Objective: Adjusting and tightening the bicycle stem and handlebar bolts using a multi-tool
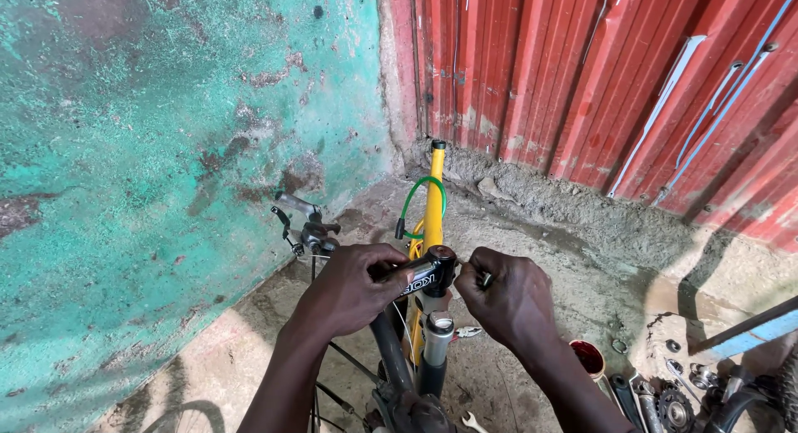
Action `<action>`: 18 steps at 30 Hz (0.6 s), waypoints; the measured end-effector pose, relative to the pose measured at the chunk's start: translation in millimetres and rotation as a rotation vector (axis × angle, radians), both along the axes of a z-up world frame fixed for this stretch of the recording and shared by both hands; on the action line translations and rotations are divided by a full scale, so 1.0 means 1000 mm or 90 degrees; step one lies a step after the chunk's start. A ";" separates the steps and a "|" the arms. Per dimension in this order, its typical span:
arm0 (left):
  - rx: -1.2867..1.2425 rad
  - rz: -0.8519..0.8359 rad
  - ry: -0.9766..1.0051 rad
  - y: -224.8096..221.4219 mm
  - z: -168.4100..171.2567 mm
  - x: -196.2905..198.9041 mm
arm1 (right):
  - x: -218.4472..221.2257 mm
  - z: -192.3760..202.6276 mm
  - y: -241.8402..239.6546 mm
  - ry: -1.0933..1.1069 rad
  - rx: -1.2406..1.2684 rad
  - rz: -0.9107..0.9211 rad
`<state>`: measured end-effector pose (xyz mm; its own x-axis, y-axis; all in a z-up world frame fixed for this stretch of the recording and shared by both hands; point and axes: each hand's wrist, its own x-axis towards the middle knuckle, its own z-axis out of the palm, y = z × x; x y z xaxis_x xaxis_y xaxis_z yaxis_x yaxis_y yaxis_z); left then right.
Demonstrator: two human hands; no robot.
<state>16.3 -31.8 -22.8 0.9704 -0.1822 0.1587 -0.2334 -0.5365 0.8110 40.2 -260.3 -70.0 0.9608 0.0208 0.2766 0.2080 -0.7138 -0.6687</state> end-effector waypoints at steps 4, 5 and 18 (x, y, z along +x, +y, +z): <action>0.007 -0.005 0.016 0.000 0.002 0.002 | -0.004 -0.001 0.000 -0.029 -0.096 0.000; 0.011 -0.004 0.025 0.001 0.002 0.002 | -0.005 0.000 0.001 -0.047 -0.100 0.006; 0.009 -0.012 0.022 0.005 0.004 0.000 | 0.001 0.010 -0.007 -0.218 -0.229 0.111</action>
<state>16.7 -26.3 -19.3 0.9718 -0.2018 0.1223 -0.2149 -0.5437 0.8113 40.9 -266.9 -59.9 0.7903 0.3239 0.5201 0.5077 -0.8213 -0.2601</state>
